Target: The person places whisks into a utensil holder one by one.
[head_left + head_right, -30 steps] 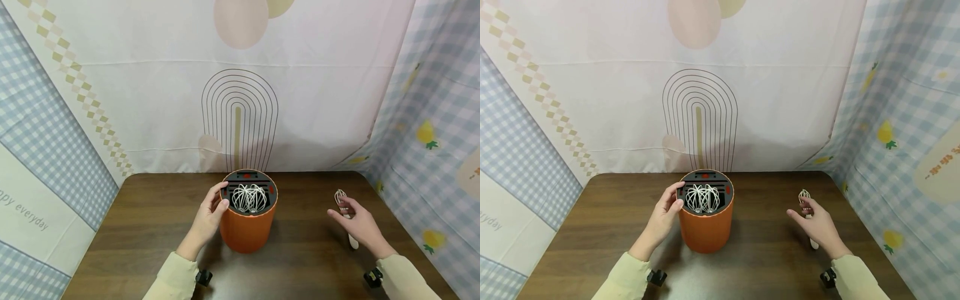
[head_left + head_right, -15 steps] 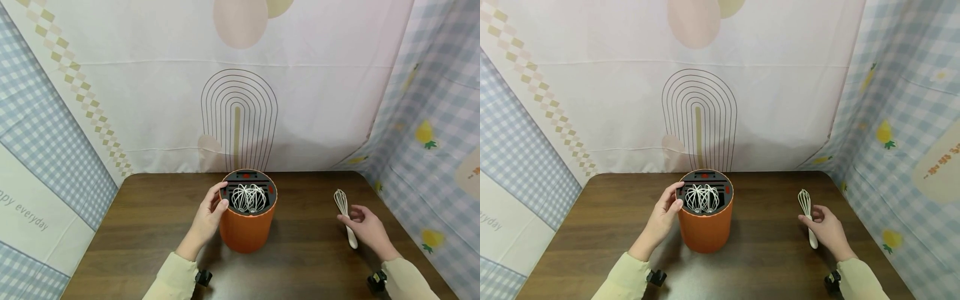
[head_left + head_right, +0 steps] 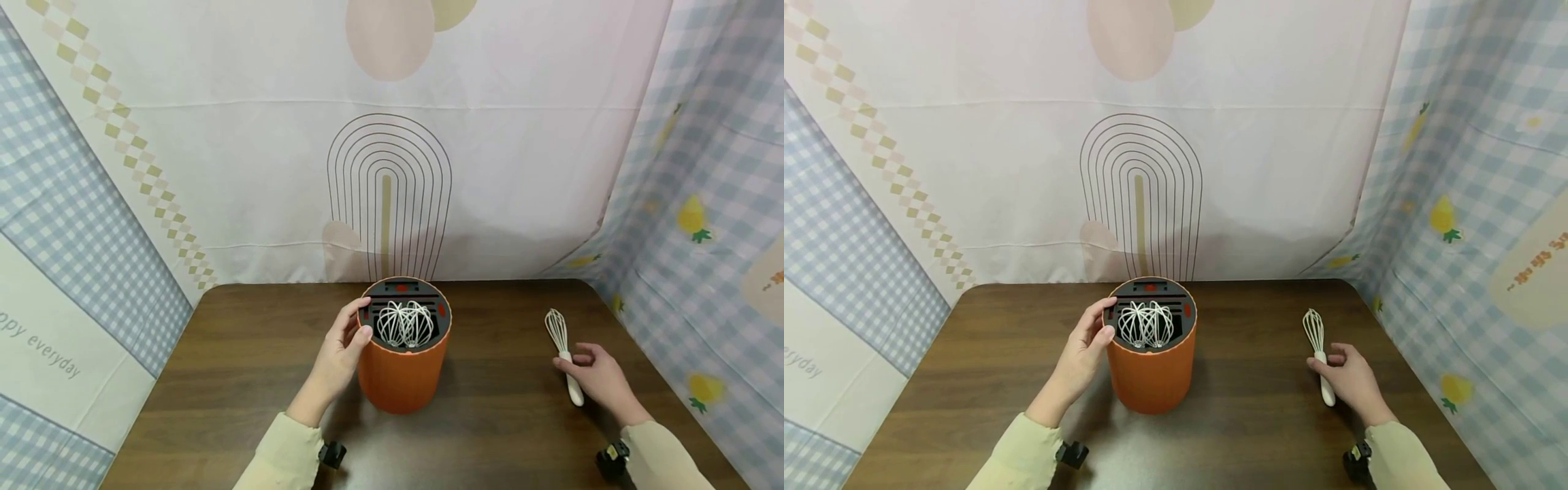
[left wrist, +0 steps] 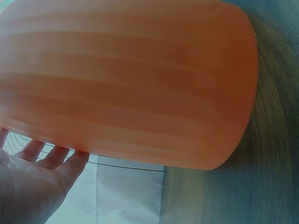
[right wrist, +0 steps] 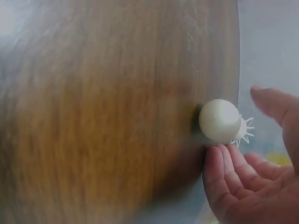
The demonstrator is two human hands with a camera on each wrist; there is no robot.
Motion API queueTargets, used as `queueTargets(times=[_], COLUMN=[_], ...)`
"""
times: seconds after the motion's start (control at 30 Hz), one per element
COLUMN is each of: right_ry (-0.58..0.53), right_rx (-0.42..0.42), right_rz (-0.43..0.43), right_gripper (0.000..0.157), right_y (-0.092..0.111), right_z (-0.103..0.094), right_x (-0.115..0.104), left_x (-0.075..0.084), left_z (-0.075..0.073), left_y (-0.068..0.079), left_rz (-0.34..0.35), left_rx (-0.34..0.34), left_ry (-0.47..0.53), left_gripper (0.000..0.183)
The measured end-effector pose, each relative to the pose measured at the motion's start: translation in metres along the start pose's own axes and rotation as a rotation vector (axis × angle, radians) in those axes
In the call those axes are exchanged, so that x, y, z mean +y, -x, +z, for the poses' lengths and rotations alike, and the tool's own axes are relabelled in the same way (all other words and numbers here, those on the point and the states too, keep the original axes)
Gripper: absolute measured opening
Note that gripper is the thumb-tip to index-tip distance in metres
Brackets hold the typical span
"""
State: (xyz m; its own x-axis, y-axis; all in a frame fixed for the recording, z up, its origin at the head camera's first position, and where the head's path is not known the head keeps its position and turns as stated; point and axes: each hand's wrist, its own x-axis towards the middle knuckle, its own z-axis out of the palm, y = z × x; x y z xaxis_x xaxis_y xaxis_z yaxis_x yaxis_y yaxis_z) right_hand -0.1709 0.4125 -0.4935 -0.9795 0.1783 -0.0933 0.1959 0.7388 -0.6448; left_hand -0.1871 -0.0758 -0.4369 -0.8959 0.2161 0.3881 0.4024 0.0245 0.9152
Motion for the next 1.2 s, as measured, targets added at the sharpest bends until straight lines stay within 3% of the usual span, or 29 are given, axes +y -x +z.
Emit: queueTargets(times=[0.23,0.43,0.5,0.73,1.03,1.2], right_ry=[-0.022,-0.034,-0.034,-0.043,0.003,0.024], right_rx=[-0.013,-0.005,-0.002,-0.004,-0.04,0.004], right_rz=[0.057,0.065,0.058,0.054,0.074,0.033], right_gripper=[0.089,0.081,0.074,0.057,0.046,0.043], right_y=[0.0,0.0,0.0,0.0,-0.006,-0.005], right_z=[-0.001,0.0,0.001,0.002,0.003,0.008], right_x=[0.003,0.003,0.002,-0.001,-0.007,-0.013], left_x=[0.007,0.033,0.031,0.0,0.0,0.0], left_z=[0.002,0.003,0.003,0.001,0.001,0.0], left_y=[-0.001,0.002,0.002,0.0,0.0,0.001], left_rz=[-0.01,-0.014,-0.014,0.0,0.006,-0.006], left_rx=[-0.01,-0.018,-0.017,0.0,0.011,0.013], left_ry=[0.004,-0.001,-0.003,0.014,-0.003,0.003], left_gripper=[0.047,0.047,0.047,0.047,0.046,0.046])
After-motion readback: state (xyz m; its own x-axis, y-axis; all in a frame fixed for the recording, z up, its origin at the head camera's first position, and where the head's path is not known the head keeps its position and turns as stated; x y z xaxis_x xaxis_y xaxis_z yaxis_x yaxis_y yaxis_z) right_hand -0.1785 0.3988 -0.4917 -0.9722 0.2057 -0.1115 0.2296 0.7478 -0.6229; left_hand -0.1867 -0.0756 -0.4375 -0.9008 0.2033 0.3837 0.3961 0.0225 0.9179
